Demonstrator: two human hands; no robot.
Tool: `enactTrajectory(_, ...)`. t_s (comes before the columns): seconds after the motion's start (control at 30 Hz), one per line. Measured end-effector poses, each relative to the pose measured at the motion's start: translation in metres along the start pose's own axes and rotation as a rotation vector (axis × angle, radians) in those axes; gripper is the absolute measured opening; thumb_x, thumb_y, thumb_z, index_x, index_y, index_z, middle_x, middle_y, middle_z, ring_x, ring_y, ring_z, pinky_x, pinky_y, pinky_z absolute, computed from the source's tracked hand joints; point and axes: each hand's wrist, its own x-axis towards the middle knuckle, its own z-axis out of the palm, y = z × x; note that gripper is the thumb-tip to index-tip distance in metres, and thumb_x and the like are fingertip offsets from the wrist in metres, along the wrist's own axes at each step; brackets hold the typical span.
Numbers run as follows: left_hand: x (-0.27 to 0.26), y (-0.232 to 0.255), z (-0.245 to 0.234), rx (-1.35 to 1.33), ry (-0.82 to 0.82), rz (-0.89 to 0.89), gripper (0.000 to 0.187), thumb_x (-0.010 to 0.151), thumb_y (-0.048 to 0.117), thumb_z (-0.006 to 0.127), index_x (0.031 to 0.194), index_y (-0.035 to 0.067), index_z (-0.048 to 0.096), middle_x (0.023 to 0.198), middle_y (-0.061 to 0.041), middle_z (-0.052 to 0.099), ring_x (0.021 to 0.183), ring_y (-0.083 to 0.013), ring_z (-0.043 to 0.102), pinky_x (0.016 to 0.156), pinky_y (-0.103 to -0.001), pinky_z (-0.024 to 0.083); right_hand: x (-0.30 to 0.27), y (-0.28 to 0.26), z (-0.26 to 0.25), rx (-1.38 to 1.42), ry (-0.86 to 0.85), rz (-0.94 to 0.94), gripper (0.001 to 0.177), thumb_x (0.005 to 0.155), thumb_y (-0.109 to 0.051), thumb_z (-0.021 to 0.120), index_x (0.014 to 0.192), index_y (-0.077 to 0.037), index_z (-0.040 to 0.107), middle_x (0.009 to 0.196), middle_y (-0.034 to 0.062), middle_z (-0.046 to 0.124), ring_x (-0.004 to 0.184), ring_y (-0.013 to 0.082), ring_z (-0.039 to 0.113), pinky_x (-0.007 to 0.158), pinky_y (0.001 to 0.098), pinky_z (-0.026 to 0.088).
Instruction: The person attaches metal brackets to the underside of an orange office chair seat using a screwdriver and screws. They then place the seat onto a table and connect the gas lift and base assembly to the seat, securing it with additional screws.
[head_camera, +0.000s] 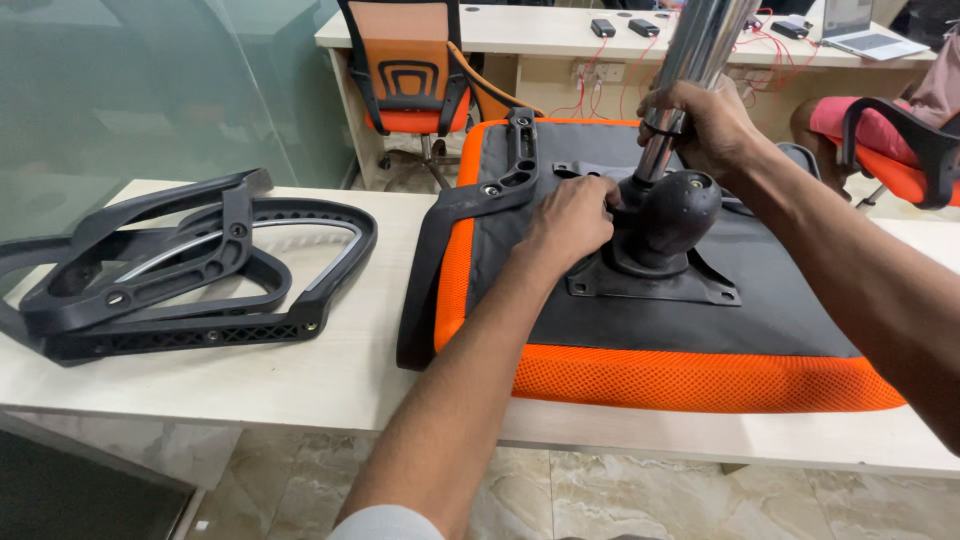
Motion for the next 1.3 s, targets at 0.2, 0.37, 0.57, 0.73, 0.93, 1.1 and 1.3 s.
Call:
enactTrajectory(0.2, -0.008, -0.022, 0.003, -0.142, -0.180, -0.199, 0.075, 0.088, 0.041, 0.068, 0.154, 0.020, 0.041, 0.141, -0.023, 0.059, 0.132, -0.0419, 0.055, 0.109, -0.046, 0.044, 0.011, 0.008, -0.003, -0.018, -0.006, -0.017, 0.021, 0.088, -0.010, 0.063, 0.102, 0.006, 0.063, 0.093, 0.0154, 0.065, 0.075, 0.0253, 0.067, 0.071, 0.0398, 0.059)
enactTrajectory(0.37, -0.005, -0.024, 0.003, -0.111, -0.233, -0.194, 0.095, 0.081, 0.052, 0.075, 0.159, 0.018, 0.032, 0.145, -0.024, 0.056, 0.137, -0.0405, 0.052, 0.113, -0.044, 0.041, 0.013, 0.009, -0.004, -0.007, 0.016, -0.001, 0.020, 0.087, -0.010, 0.064, 0.102, 0.003, 0.062, 0.089, 0.0131, 0.065, 0.072, 0.0243, 0.067, 0.068, 0.0392, 0.058)
enactTrajectory(0.57, -0.005, -0.035, 0.003, -0.200, -0.315, -0.117, 0.111, 0.075, 0.053, 0.081, 0.160, 0.012, 0.023, 0.153, -0.024, 0.046, 0.143, -0.0363, 0.045, 0.117, -0.040, 0.036, 0.008, 0.001, -0.001, -0.059, 0.028, 0.028, 0.025, 0.089, -0.012, 0.067, 0.105, 0.006, 0.062, 0.090, 0.0139, 0.063, 0.075, 0.0236, 0.067, 0.069, 0.0387, 0.059)
enactTrajectory(0.73, -0.007, -0.052, 0.002, -0.332, -0.350, -0.078, 0.098, 0.082, 0.042, 0.077, 0.161, 0.011, 0.028, 0.153, -0.024, 0.049, 0.144, -0.0325, 0.048, 0.118, -0.038, 0.037, 0.002, 0.004, -0.010, -0.102, -0.030, -0.014, 0.037, 0.093, -0.026, 0.074, 0.114, 0.000, 0.060, 0.100, 0.0092, 0.065, 0.084, 0.0208, 0.067, 0.075, 0.0368, 0.058)
enactTrajectory(0.93, -0.014, -0.050, -0.008, -0.201, -0.337, -0.041, 0.046, 0.083, 0.036, 0.079, 0.118, 0.007, 0.075, 0.146, -0.021, 0.061, 0.135, -0.0309, 0.058, 0.114, -0.036, 0.042, -0.009, 0.036, -0.035, -0.271, -0.182, 0.067, 0.044, 0.097, -0.031, 0.074, 0.117, 0.007, 0.067, 0.111, 0.0111, 0.070, 0.101, 0.0155, 0.067, 0.090, 0.0305, 0.055)
enactTrajectory(1.1, -0.032, -0.037, -0.027, -0.301, -0.366, -0.066, 0.029, 0.076, 0.028, 0.084, 0.093, 0.004, 0.079, 0.142, -0.023, 0.060, 0.130, -0.0329, 0.063, 0.109, -0.037, 0.045, -0.076, 0.061, -0.058, -0.543, 0.015, 0.041, 0.043, 0.093, -0.024, 0.073, 0.126, -0.001, 0.058, 0.113, 0.0062, 0.066, 0.103, 0.0116, 0.062, 0.089, 0.0270, 0.051)
enactTrajectory(1.3, -0.047, -0.029, -0.031, -0.307, -0.296, 0.008, 0.020, 0.077, 0.018, 0.082, 0.089, 0.003, 0.077, 0.135, -0.020, 0.066, 0.129, -0.0341, 0.063, 0.108, -0.038, 0.046, -0.141, 0.049, -0.080, -0.813, -0.114, 0.347, 0.030, 0.096, -0.028, 0.070, 0.116, -0.005, 0.072, 0.098, 0.0050, 0.073, 0.092, 0.0128, 0.064, 0.085, 0.0301, 0.051)
